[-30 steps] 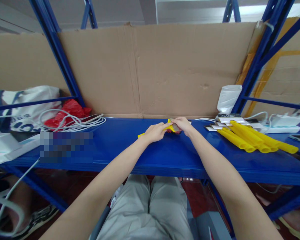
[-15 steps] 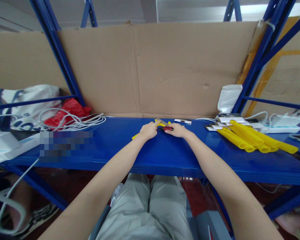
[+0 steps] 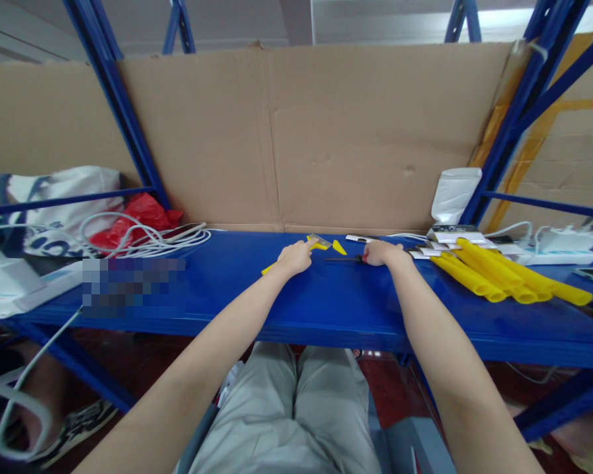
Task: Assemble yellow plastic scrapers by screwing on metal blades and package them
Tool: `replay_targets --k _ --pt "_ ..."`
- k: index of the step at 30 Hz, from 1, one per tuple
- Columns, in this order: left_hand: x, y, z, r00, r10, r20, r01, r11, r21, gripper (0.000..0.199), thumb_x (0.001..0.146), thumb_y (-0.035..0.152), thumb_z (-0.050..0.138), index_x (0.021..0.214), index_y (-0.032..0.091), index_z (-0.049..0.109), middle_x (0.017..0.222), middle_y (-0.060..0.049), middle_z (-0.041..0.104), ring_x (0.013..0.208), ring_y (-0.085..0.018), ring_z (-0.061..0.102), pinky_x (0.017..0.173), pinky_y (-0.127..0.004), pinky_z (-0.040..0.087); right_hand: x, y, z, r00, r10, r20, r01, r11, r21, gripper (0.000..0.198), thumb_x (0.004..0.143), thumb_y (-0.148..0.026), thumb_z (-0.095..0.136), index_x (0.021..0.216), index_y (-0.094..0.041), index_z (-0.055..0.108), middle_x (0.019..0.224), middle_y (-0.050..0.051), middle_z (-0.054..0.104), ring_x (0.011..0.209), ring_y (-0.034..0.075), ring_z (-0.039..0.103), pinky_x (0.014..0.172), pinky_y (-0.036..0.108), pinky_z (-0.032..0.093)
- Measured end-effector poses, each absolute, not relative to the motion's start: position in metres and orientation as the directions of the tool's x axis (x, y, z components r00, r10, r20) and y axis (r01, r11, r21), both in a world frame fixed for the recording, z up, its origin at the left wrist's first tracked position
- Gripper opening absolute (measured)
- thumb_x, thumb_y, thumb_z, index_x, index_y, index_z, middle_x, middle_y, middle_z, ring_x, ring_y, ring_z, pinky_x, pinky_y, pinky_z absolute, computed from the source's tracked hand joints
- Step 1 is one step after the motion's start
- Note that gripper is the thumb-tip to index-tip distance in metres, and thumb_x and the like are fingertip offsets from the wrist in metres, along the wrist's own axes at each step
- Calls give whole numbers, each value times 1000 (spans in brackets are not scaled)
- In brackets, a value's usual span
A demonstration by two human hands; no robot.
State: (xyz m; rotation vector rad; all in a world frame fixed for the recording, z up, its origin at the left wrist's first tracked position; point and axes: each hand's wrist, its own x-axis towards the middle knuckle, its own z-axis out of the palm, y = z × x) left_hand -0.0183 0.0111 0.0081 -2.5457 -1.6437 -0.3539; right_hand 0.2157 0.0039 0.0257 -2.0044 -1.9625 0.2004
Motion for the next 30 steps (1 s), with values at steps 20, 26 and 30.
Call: replay_targets --k 20,26,30 --pt "-14 13 2 506 837 206 851 -524 38 52 88 22 46 138 35 44 122 -6 64 108 -26 62 87 -37 50 165 16 1 -66 986 156 998 69 -11 41 93 -32 38 124 -20 61 137 15 52 128 34 43 98 57 34" --pt "-13 15 0 511 833 212 846 -531 49 52 88 25 47 140 34 43 123 -6 63 108 -25 62 88 -36 50 168 17 5 -26 991 134 1000 27 -7 32 90 -33 44 106 -21 69 120 14 64 116 30 55 93 46 40" --pt "-12 15 0 522 824 219 836 -545 57 52 88 25 48 139 36 44 124 -4 63 109 -24 61 89 -35 49 166 15 6 -3 982 190 1000 3 1 31 89 -32 45 105 -17 67 113 16 67 109 30 59 92 46 40"
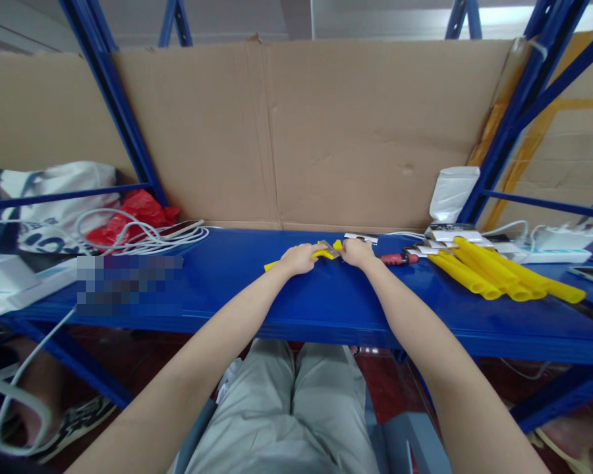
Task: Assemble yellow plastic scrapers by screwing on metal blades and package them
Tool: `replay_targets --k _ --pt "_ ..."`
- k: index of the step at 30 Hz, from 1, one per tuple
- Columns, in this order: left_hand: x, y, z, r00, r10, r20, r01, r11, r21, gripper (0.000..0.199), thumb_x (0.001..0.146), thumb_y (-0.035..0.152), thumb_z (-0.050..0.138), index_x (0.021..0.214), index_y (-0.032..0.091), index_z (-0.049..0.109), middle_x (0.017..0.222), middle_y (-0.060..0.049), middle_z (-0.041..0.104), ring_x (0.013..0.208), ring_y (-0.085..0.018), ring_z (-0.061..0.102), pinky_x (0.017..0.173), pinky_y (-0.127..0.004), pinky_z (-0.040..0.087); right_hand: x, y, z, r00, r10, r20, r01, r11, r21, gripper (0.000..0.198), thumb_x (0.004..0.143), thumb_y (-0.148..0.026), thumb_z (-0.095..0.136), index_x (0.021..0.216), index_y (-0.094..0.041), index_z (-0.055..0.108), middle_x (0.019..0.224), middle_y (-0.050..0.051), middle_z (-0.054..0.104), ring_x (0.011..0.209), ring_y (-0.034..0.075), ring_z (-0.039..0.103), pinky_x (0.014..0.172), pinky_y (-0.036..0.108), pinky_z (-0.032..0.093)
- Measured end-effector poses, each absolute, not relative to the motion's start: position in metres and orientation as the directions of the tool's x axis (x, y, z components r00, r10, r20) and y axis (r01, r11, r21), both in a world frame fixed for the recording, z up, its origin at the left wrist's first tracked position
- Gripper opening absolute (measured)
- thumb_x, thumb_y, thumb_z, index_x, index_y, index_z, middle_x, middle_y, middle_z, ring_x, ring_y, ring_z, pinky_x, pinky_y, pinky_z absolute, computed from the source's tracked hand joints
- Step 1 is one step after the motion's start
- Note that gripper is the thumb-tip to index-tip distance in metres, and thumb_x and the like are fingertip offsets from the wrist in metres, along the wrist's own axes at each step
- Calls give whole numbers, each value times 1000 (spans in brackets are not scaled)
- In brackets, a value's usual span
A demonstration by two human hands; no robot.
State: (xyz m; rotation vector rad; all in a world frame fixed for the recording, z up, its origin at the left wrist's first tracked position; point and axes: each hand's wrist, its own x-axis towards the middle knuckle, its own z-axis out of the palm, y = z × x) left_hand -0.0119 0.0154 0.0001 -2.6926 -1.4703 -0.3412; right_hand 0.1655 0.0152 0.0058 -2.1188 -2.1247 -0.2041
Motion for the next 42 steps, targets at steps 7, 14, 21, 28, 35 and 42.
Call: replay_targets --k 7,14,21,28,35,42 --pt "-12 15 -1 532 814 231 828 -558 58 53 88 25 48 140 36 43 125 -4 63 110 -25 61 88 -36 49 159 11 8 -14 984 180 1000 10 25 35 90 -33 43 107 -19 70 121 16 63 115 31 55 95 50 37" --pt "-11 17 -1 534 815 227 828 -558 54 52 88 26 49 138 37 44 125 -3 62 111 -24 60 89 -34 49 160 14 9 -23 985 171 998 12 67 32 89 -26 45 102 -14 71 112 20 66 113 32 57 98 49 35" --pt "-11 15 -2 534 810 244 825 -561 58 51 88 27 49 138 36 45 125 -2 62 112 -24 59 91 -33 47 158 14 6 -31 971 237 984 -13 180 34 86 -15 42 108 -6 66 114 24 64 111 30 59 96 45 37" --pt "-13 15 -3 535 805 258 817 -571 87 58 88 25 49 143 35 37 127 -3 61 114 -25 58 93 -36 46 183 14 11 86 858 505 992 -25 -127 27 85 -25 44 92 -13 67 106 17 67 100 27 62 85 35 44" --pt "-12 15 -3 530 810 252 814 -569 117 64 87 26 52 147 29 29 130 -6 59 116 -25 57 93 -35 46 196 25 16 437 719 540 628 186 -756 26 90 -28 42 105 -12 56 88 12 68 66 18 63 63 30 49" --pt "-10 10 1 527 810 257 809 -571 141 66 85 25 53 146 26 28 127 -9 60 115 -24 58 93 -33 45 181 15 22 519 798 307 360 121 -925 13 90 -24 47 86 -15 55 51 -2 52 38 11 47 44 25 44"
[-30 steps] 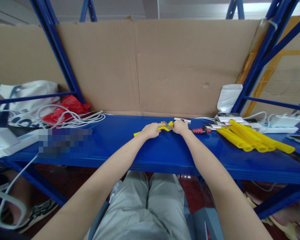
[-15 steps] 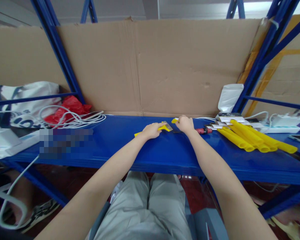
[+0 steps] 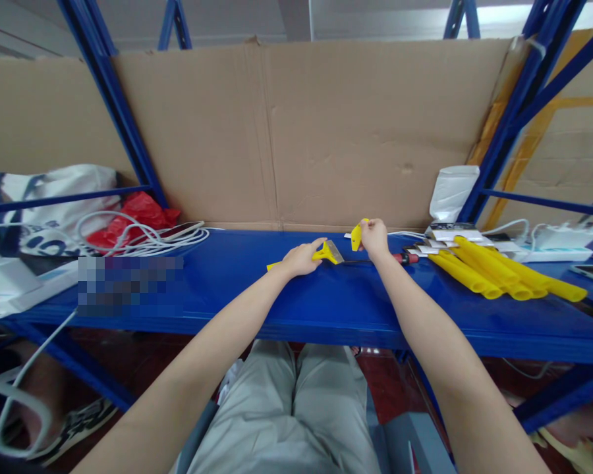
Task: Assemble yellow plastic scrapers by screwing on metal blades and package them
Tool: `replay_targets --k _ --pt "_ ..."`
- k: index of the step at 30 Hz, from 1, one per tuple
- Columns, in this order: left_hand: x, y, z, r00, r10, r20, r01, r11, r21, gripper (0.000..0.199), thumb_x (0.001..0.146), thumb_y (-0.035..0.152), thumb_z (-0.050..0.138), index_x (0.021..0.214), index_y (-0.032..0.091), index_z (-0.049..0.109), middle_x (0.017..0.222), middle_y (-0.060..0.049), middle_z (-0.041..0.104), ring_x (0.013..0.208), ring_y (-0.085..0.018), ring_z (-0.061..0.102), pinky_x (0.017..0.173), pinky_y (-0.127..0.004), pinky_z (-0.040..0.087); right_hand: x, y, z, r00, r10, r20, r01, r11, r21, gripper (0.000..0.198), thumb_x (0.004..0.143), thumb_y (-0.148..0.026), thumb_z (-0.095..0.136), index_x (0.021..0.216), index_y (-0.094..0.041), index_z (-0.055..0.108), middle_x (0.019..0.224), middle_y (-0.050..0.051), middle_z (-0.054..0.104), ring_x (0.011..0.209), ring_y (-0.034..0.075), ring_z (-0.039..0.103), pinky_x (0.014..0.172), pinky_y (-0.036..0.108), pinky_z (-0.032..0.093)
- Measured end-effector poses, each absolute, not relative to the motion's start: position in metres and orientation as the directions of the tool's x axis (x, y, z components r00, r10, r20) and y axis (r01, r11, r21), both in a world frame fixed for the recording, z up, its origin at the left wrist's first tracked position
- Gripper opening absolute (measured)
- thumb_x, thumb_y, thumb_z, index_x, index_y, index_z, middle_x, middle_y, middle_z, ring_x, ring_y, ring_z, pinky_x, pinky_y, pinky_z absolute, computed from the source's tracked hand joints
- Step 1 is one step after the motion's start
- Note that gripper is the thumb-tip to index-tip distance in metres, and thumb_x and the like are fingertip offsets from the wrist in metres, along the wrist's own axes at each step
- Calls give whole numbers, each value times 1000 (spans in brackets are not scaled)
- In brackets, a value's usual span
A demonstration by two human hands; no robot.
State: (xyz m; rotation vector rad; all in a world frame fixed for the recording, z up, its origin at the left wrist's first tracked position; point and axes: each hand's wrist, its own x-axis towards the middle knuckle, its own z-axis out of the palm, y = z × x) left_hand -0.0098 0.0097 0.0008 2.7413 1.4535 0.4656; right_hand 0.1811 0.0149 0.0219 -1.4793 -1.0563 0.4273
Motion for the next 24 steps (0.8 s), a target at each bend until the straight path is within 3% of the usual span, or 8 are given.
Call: replay_targets --k 5,9,16,24 --pt "-9 9 1 533 803 267 800 -581 151 66 85 25 54 145 25 28 128 -9 60 116 -24 58 93 -33 46 174 6 27 376 926 28 46 11 -999 9 82 -7 55 76 -13 56 55 1 59 44 10 54 46 22 46" --pt "-9 9 0 539 797 274 790 -591 163 64 84 24 53 144 24 29 129 -9 59 116 -25 58 93 -34 46 172 2 29 225 974 1 -38 10 -999 12 75 0 61 70 -12 60 62 3 64 52 9 57 54 21 48" --pt "-8 5 2 550 793 263 783 -599 170 48 85 24 53 130 22 37 124 -10 62 111 -26 61 89 -36 48 163 -2 27 206 978 17 114 -7 -994 13 73 -8 69 62 -12 62 61 3 65 56 9 57 58 22 46" --pt "-6 -4 6 571 775 272 764 -623 169 37 86 22 52 121 25 40 123 -6 62 113 -24 60 89 -34 48 163 4 21 283 944 172 478 17 -878 28 58 -35 80 65 -11 66 66 3 65 63 11 52 55 23 37"
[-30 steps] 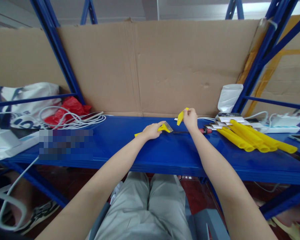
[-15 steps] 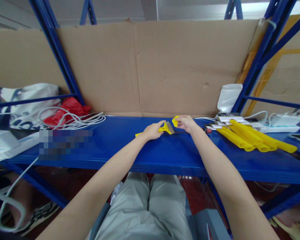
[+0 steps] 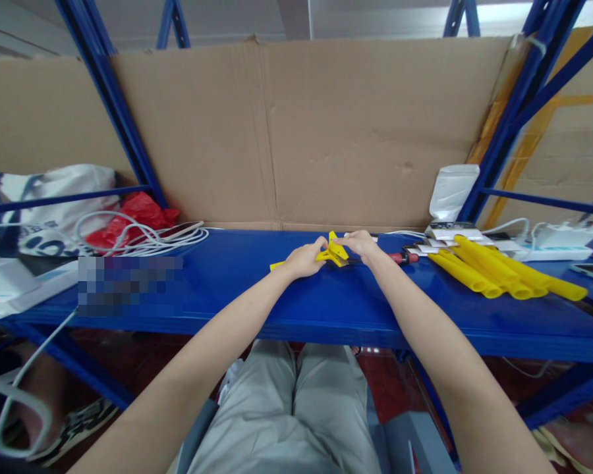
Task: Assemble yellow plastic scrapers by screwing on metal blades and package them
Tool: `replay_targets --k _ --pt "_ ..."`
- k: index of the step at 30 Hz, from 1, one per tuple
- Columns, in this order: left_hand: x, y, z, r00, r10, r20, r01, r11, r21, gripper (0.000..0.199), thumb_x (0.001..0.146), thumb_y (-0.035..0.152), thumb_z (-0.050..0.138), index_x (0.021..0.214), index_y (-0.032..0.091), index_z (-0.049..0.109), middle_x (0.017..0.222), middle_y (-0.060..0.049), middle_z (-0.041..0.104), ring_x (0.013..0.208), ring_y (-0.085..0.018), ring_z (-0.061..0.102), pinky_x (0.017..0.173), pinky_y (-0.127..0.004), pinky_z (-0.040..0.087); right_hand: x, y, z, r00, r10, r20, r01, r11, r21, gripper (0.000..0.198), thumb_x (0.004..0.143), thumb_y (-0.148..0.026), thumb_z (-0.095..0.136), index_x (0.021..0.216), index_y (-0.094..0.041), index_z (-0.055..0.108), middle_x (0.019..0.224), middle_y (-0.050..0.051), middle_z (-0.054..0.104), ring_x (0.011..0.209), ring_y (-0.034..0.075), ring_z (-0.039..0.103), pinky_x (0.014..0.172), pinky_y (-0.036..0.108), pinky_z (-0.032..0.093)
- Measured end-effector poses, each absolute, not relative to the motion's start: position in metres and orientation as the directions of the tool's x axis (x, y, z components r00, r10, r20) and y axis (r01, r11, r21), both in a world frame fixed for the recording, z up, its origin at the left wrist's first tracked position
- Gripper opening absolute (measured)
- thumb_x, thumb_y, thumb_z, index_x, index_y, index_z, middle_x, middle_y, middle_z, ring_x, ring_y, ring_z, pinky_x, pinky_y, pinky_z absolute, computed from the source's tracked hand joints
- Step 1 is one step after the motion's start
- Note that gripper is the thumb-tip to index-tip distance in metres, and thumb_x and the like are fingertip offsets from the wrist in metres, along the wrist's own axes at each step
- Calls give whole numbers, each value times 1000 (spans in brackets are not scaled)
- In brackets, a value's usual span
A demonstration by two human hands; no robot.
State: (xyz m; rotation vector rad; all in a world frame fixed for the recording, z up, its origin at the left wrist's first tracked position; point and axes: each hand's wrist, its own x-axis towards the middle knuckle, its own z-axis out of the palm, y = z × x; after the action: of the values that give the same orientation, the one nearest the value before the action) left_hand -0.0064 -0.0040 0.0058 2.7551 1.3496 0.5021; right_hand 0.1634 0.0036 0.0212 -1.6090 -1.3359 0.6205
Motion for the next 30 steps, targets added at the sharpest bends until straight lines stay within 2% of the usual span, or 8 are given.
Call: replay_targets --k 7,14,18,22,24,26,30 --pt "-7 -2 6 573 773 274 768 -623 151 38 88 24 51 124 26 40 125 -7 61 114 -24 59 91 -35 47 157 1 19 278 940 200 494 39 -868 23 59 -29 77 54 -13 61 52 -2 56 55 10 48 54 23 36" --pt "-8 0 5 593 751 290 756 -643 122 47 89 24 50 134 30 36 127 -5 60 116 -24 57 92 -35 47 151 5 16 283 913 293 615 61 -786 34 59 -31 78 44 -17 51 44 -4 45 49 8 42 50 22 32" --pt "-8 1 5 590 749 301 754 -644 125 45 89 24 50 132 31 38 125 -4 61 115 -23 58 91 -34 47 152 8 13 273 909 316 637 75 -767 33 61 -30 77 47 -17 50 46 -5 47 49 8 42 50 22 34" --pt "-8 2 6 564 761 320 760 -630 158 40 89 25 50 128 29 43 123 -5 63 112 -23 60 91 -34 47 160 15 10 266 889 374 645 124 -754 21 71 -26 67 56 -17 55 59 0 59 57 11 52 57 23 41" --pt "-8 3 7 551 767 328 763 -622 174 38 88 24 51 126 28 45 121 -6 63 111 -23 60 91 -33 47 170 19 10 269 864 426 699 129 -703 14 76 -22 60 63 -16 59 70 4 65 67 14 58 65 24 45" --pt "-8 3 7 545 769 332 761 -621 189 37 88 24 51 124 28 46 121 -6 63 111 -23 60 91 -33 47 183 22 11 263 843 469 793 88 -603 12 79 -17 55 73 -15 65 83 8 68 80 17 61 75 27 46" --pt "-8 3 6 539 776 327 757 -617 217 37 88 24 53 123 30 46 123 -4 63 113 -23 59 90 -33 47 214 22 9 299 839 454 921 -130 -367 30 82 -12 46 97 -17 71 112 15 63 110 28 55 89 40 44"
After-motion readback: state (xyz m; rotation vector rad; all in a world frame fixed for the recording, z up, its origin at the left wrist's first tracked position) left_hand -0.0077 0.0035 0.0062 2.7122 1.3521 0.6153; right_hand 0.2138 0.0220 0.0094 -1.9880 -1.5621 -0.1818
